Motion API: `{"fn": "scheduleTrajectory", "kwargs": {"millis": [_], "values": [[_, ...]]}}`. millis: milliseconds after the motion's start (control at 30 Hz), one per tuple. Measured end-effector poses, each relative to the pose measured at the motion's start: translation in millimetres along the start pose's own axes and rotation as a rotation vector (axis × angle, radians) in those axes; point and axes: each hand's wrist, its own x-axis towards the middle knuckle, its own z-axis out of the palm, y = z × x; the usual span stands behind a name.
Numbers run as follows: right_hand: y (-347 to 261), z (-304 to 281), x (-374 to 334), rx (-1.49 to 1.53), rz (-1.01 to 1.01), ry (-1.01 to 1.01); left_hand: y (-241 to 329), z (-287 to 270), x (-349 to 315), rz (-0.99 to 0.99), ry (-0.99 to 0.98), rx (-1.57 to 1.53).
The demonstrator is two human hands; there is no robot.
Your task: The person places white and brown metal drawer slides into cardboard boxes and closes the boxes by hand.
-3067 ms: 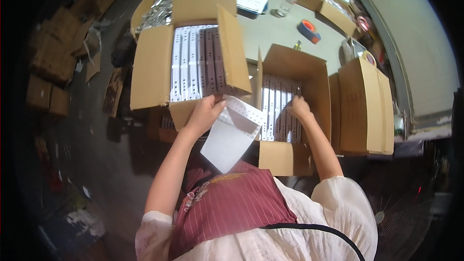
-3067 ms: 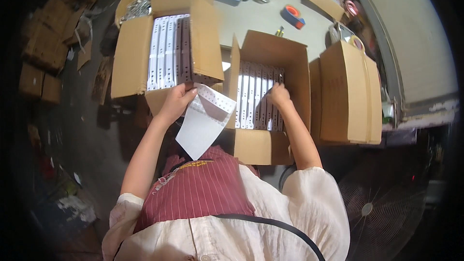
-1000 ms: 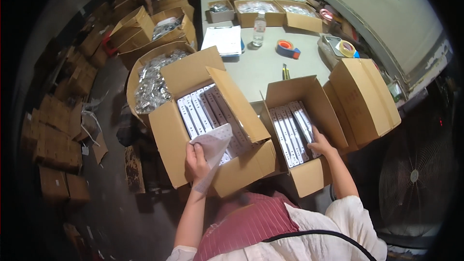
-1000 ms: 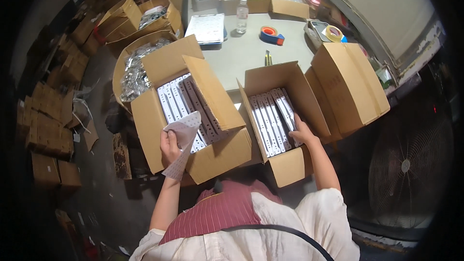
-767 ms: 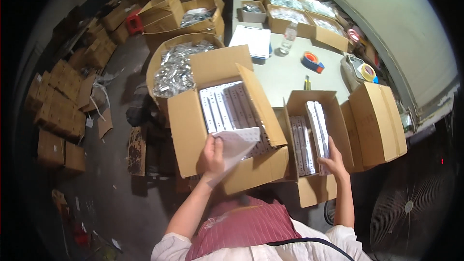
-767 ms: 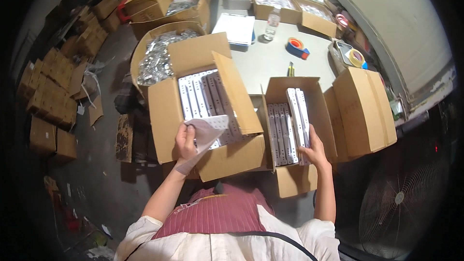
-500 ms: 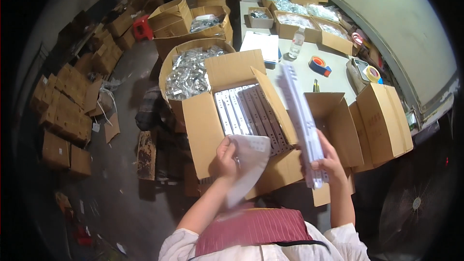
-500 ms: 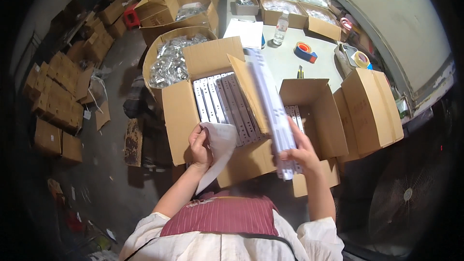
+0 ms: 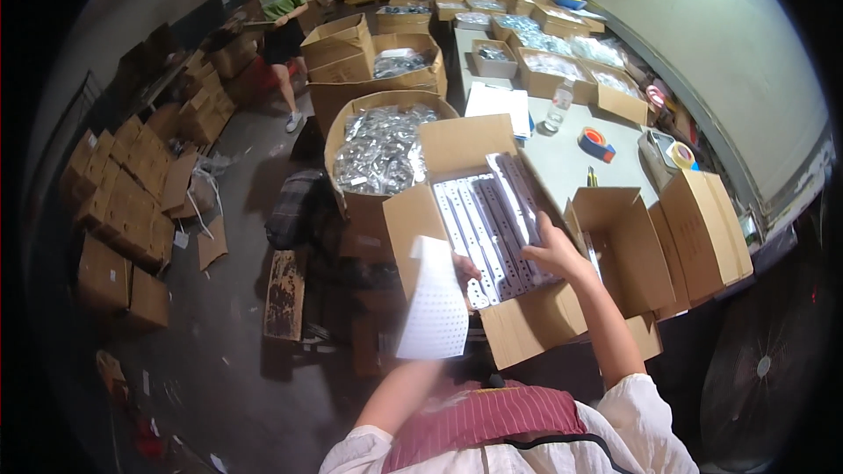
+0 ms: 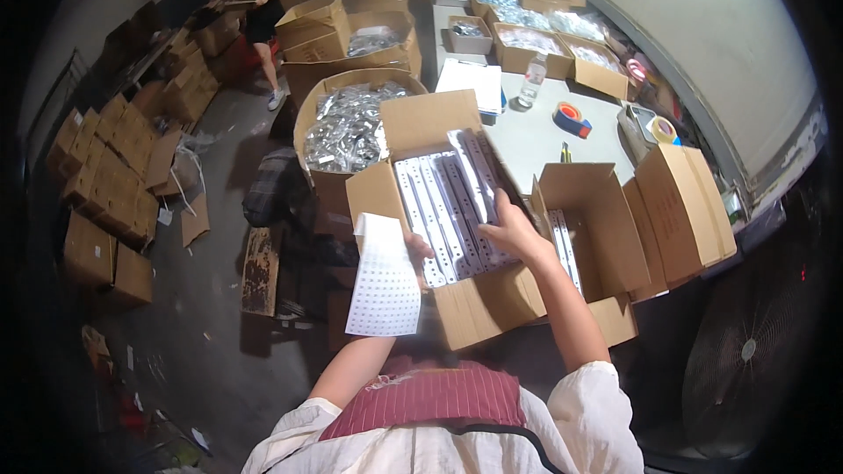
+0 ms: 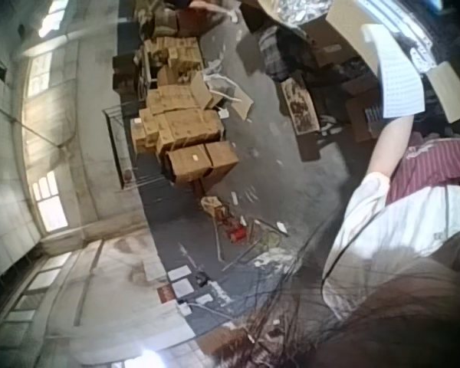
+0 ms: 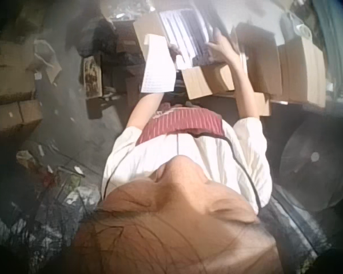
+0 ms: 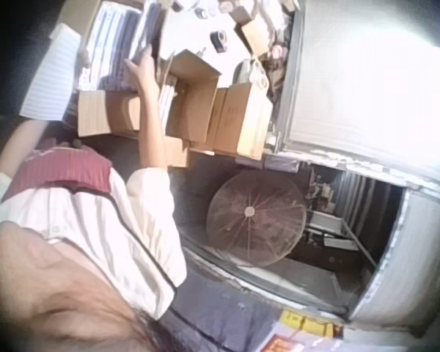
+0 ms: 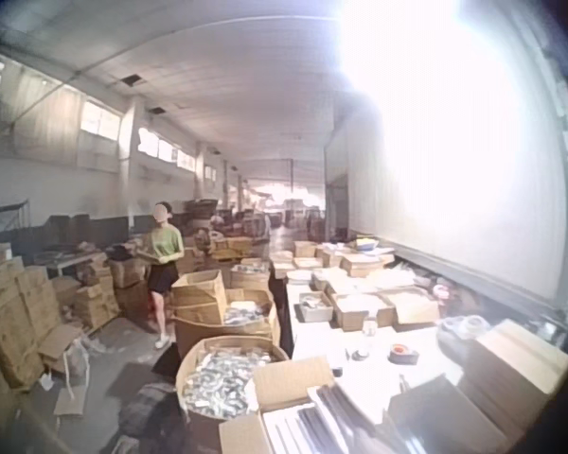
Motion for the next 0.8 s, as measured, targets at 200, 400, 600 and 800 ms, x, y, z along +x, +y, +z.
{"fn": "scheduleTrajectory", "kwargs": {"millis": [200, 400, 600, 800], "values": [[23, 27, 9, -0.574, 0.082, -0.07, -16, -56, 7, -0.147, -0.225, -0.185], [50, 45, 1, -0.549, -0.342, 0.282, -14, -48, 4, -0.179, -0.187, 0.046], [37, 43, -5, -0.641, -0.255, 0.254, -1, 10, -1, -0.318, 0.182, 0.306], [17, -35, -70, 0.646, -0.19, -0.238, -10, -52, 1, -0.266, 0.015, 0.208]]}}
